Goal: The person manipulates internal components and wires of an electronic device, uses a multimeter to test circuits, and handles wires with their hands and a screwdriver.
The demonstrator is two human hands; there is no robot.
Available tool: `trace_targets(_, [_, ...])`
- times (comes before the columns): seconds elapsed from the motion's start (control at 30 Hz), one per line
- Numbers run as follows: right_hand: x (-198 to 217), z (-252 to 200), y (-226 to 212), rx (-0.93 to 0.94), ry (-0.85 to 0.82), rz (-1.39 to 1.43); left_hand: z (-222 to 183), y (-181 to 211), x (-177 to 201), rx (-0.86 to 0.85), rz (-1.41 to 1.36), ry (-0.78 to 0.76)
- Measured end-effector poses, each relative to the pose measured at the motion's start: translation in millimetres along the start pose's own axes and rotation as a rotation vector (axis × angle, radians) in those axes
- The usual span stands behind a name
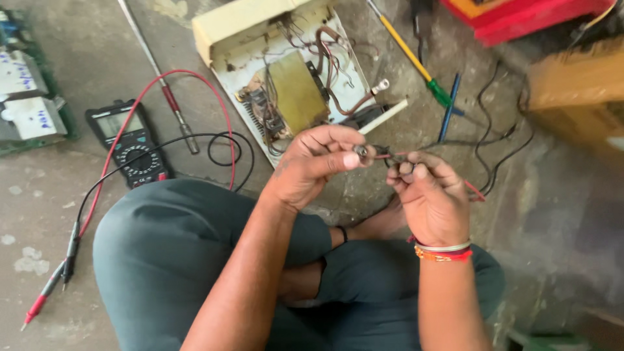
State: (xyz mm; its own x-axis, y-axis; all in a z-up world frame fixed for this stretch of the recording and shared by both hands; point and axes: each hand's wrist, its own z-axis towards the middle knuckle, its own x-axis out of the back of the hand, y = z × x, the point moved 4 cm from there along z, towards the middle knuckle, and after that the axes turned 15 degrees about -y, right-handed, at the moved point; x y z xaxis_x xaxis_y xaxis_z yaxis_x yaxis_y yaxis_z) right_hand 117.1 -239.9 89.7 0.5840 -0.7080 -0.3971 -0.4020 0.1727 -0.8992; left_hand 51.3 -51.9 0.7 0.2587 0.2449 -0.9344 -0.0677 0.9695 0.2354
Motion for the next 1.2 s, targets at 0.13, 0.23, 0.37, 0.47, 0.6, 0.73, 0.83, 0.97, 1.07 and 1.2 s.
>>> trace_targets(0.13, [14.5, -7.1, -5.6, -0.013, -0.057, 0.15, 4.9, -26.2, 3.4, 0.198, 0.137, 0.022])
trace_targets(0.23, [17.8, -7.8, -3.1, -0.043, -0.012, 0.211, 11.0, -32.1, 0.8, 0.27, 0.133, 0.024])
trace_targets(0.37, [15.5, -7.3, 0.3, -0.027, 0.044, 0.225, 15.1, -34.8, -4.1, 0.318, 0.076, 0.059])
trace_targets(0.47, [5.5, -4.4, -1.1, 0.07, 0.115, -0.071, 19.1, -33.5, -4.2, 0.314, 0.127, 0.054])
trace_targets(0.6, [-21.8, -9.1, -15.6, 0.226, 0.14, -0.703, 20.7, -31.8, -5.4, 0.278, 0.09, 0.055])
trace_targets(0.73, [-38.2, -9.4, -21.1, 0.316, 0.133, -1.023, 16.9, -31.7, -5.0, 0.297, 0.037, 0.051])
trace_targets(0.83, [-46.0, -10.1, -22.4, 0.344, 0.138, -1.201, 14.2, -32.7, -3.8, 0.309, 0.032, 0.064])
trace_targets(0.97, [-51.7, -8.7, -22.2, 0.365, 0.138, -1.253, 13.3, -31.6, -3.9, 0.319, 0.067, 0.047])
trace_targets(1.07, [-54.1, -7.9, -22.0, 0.369, 0.135, -1.302, 13.2, -32.2, -3.6, 0.314, 0.067, 0.063])
trace_targets(1.2, [-54.2, -7.2, -21.3, 0.37, 0.153, -1.322, 12.0, -32.8, -2.7, 0.321, 0.097, 0.071])
